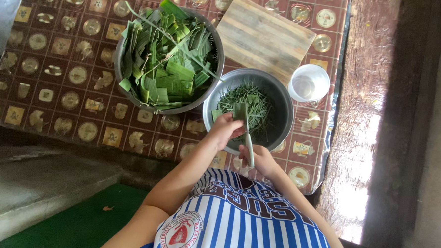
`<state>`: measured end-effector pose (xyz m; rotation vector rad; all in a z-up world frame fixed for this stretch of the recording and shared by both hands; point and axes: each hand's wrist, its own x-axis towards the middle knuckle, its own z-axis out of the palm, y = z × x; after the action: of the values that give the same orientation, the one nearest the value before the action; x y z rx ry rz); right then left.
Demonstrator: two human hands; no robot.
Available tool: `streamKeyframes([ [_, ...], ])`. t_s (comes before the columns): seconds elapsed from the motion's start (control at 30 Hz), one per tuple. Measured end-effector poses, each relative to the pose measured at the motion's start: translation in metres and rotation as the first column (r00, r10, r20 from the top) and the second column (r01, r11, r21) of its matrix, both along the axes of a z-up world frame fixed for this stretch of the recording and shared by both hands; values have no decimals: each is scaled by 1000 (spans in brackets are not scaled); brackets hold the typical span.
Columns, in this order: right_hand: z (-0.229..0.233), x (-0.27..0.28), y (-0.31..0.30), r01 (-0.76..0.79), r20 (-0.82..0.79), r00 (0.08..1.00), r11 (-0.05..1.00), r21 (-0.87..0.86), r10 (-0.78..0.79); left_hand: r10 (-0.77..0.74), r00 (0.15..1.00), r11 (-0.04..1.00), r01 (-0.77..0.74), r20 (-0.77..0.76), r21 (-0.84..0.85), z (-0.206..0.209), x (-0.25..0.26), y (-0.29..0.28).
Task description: The person repeatedly slices long green leaves into thin strips using a knife, holding each leaf with the left hand and cutting over a metal bowl. The cut strips fall into the bowl while the remaining leaf pieces are set aside.
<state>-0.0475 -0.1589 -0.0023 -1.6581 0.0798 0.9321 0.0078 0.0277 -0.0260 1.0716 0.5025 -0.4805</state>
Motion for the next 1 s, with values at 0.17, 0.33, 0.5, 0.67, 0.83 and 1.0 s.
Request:
streamKeyframes([
  [0.17,3,3,-19,86,-6,996,995,43,-86,14,996,1000,-13,92,-16,14,12,-10],
  [0.33,-1,-5,-24,60,49,996,963,262,-76,24,978,999,-30,209,24,53,29,-15],
  [0.5,0,-10,-20,65,102,989,927,369,-110,53,963,997,-64,266,35,79,35,-24],
  [0.67,5,-11,-17,91,145,979,949,303,-140,78,948,997,-83,310,2,84,32,-29],
  [0.83,6,-13,-15,123,118,979,940,317,-168,75,936,996,-88,343,22,83,29,-28],
  [1.0,6,-14,-13,163,79,979,952,260,-189,64,928,997,-78,367,25,82,29,-28],
])
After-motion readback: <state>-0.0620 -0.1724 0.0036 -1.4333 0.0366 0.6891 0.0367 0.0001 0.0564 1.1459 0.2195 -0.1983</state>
